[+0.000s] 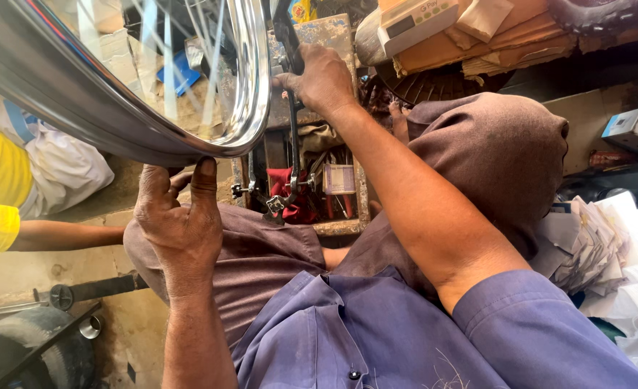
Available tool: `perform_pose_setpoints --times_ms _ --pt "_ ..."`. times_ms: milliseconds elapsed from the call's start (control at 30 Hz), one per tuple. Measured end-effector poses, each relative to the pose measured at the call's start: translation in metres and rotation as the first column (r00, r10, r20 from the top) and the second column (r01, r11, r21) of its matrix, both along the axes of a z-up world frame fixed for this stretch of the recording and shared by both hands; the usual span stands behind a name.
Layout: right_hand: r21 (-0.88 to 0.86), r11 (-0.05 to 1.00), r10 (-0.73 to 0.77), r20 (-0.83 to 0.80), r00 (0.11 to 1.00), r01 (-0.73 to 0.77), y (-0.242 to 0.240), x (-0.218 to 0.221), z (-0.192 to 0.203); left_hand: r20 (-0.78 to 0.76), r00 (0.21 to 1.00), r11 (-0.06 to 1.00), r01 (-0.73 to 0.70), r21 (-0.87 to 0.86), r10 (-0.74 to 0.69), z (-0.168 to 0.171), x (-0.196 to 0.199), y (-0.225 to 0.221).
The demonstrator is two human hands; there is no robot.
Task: The person works on a bicycle wheel attached to a stand, adjusting the spokes and rim by hand and using a tool.
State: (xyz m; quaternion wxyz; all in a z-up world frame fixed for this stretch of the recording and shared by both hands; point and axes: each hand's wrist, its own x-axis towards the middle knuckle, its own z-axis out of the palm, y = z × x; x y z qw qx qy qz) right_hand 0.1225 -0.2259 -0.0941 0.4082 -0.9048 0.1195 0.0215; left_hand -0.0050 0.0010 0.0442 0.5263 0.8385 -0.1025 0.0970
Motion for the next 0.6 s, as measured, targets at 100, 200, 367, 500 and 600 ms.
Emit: perform_pose_setpoints --times_ms 100,200,367,500,600 --pt "-0.009 1.0 0.01 0.087 0.996 -0.009 -0.001 0.001 -0.002 0.0 1.0 1.0 0.002 0.011 -0.002 -0.001 0.001 0.001" --pt "-0.027 1.0 0.01 0.099 0.995 -0.008 -0.001 0.001 -0.005 0.01 1.0 1.0 0.006 0.017 -0.006 -0.002 0.001 0.001" --pt "-0.044 0.999 -0.006 0.046 0.999 0.008 0.0 0.003 -0.007 -0.005 1.0 0.999 0.0 0.036 0.0 0.0 0.0 -0.001" --pt "-0.043 0.999 0.0 0.103 0.995 0.004 -0.001 0.003 -0.011 -0.014 1.0 1.0 -0.004 0.021 0.004 0.002 -0.001 -0.003" --pt "-0.042 0.999 -0.005 0.117 0.993 0.01 -0.002 0.003 -0.012 0.002 1.0 1.0 0.004 0.012 -0.004 0.001 -0.003 -0.003"
